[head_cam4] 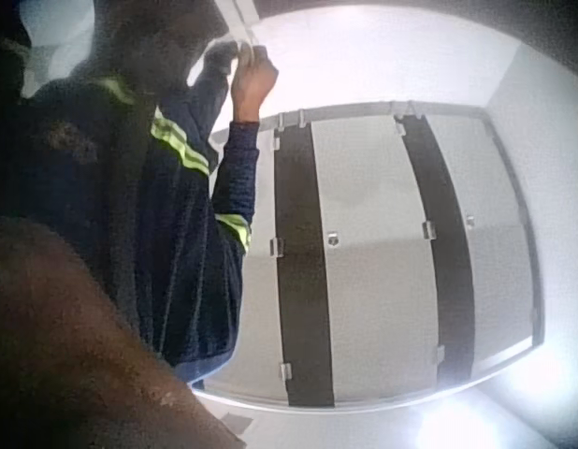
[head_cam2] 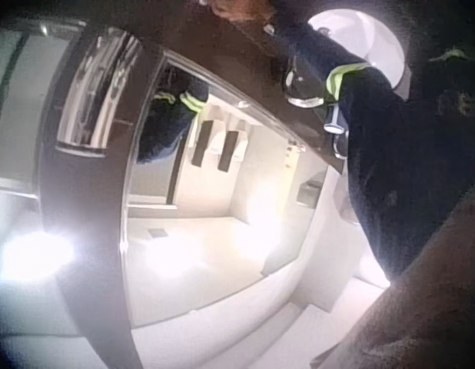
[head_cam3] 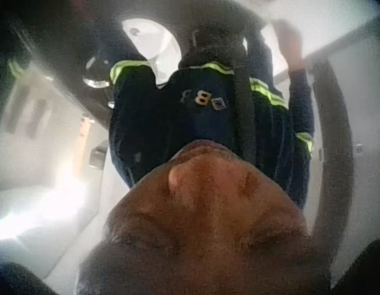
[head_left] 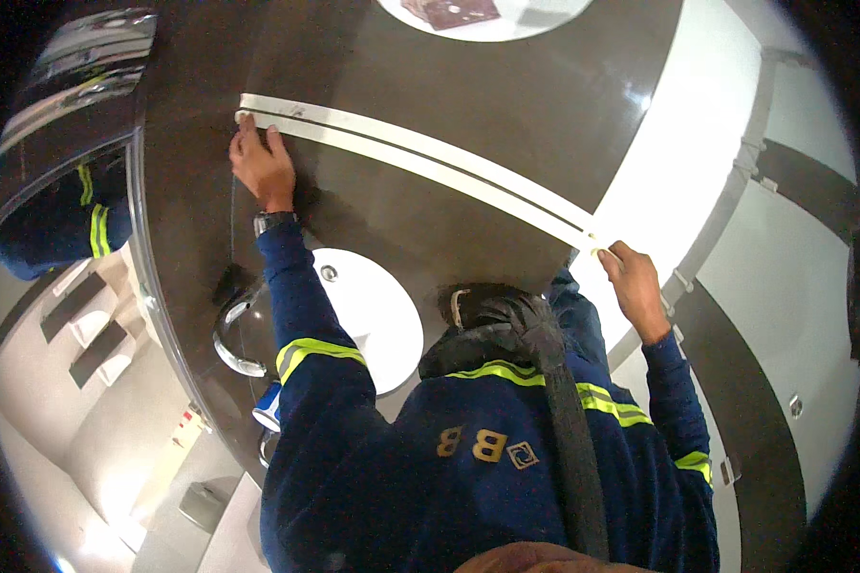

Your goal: The person applies masking tape along the edge of a bathroom countertop and wall junction. They unroll the tape, press it down, and smooth it along the seam, working around the sink and along the wall.

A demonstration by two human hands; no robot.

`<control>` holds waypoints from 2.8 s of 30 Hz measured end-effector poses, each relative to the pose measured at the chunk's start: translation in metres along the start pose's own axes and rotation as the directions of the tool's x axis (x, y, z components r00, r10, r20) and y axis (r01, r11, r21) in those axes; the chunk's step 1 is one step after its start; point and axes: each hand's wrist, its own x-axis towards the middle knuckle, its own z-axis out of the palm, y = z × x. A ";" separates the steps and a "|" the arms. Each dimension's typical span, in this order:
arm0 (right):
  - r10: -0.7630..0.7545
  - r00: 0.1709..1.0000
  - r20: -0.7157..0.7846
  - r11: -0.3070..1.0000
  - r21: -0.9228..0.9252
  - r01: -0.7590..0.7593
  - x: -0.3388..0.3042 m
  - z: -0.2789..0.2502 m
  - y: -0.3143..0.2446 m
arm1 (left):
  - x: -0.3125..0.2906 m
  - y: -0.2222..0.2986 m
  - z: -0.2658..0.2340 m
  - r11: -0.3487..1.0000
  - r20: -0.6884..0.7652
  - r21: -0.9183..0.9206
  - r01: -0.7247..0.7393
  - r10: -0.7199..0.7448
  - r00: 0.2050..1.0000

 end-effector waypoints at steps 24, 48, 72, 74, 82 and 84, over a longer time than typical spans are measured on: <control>0.052 0.998 0.048 0.996 0.069 -0.055 0.002 0.005 0.005 | -0.002 0.001 -0.003 0.997 0.059 0.006 0.074 -0.074 0.996; 0.054 0.997 0.053 0.992 0.111 -0.059 0.001 0.005 0.001 | 0.027 0.001 -0.014 0.992 0.233 0.077 -0.102 0.082 0.969; -0.066 0.997 0.029 0.990 0.126 0.062 0.009 0.018 0.020 | 0.015 0.000 -0.007 0.985 0.243 -0.049 -0.164 0.171 0.955; -0.053 0.995 0.083 0.996 0.072 0.047 0.012 0.017 0.024 | -0.008 0.013 -0.003 0.979 0.256 -0.040 -0.202 0.205 0.945; -0.100 0.986 0.133 0.962 0.266 0.062 0.016 0.007 0.023 | -0.111 0.154 -0.049 0.941 0.439 -0.222 -0.256 0.331 0.835; -0.154 0.979 0.136 0.954 0.279 0.111 0.020 0.007 0.029 | -0.129 0.187 -0.056 0.923 0.451 -0.275 -0.271 0.372 0.811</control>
